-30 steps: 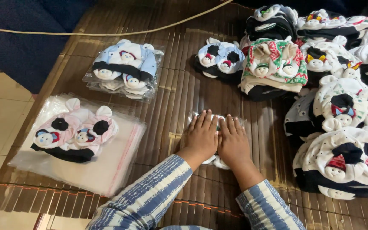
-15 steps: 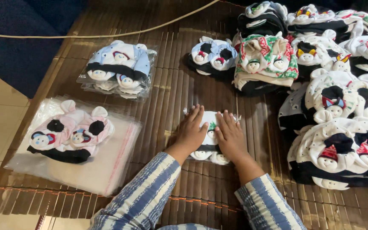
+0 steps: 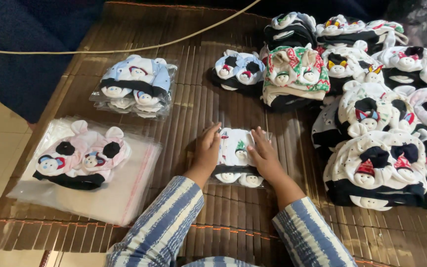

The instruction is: Packaging baby hats into individual plastic bags on a floor mat

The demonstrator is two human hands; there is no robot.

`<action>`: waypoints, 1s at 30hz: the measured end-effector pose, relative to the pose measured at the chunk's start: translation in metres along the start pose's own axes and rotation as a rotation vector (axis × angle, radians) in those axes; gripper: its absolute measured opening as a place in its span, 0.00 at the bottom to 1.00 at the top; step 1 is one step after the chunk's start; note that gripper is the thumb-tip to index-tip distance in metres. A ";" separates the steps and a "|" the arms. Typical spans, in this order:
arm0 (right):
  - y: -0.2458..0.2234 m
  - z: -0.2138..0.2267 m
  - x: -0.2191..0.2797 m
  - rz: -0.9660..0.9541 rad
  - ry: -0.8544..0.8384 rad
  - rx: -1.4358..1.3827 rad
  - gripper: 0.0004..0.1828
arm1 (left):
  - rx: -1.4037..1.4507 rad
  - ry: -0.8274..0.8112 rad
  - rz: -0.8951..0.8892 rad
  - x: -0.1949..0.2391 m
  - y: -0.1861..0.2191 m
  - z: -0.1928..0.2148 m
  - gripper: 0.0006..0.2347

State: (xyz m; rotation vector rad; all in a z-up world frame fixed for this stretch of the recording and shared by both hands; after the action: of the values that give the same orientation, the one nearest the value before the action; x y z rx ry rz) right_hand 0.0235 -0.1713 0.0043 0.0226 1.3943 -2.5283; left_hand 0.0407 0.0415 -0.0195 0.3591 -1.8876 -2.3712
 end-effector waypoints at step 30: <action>-0.087 -0.003 0.061 0.198 -0.349 0.930 0.44 | -0.541 -0.074 0.042 0.066 0.062 0.062 0.20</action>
State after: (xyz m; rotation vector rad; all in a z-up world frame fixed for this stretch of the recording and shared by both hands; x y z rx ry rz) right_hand -0.0555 -0.1378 0.0667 -0.0987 0.0269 -2.5929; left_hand -0.0423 0.0720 0.0449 0.1799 -1.1793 -2.7585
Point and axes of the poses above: each hand's wrist, its own x-axis away from the middle knuckle, its own z-axis out of the back of the hand, y = z × x, the point moved 2 cm from there along -x, towards the middle knuckle, and after that the axes turned 3 degrees about z, right-handed, at the moved point
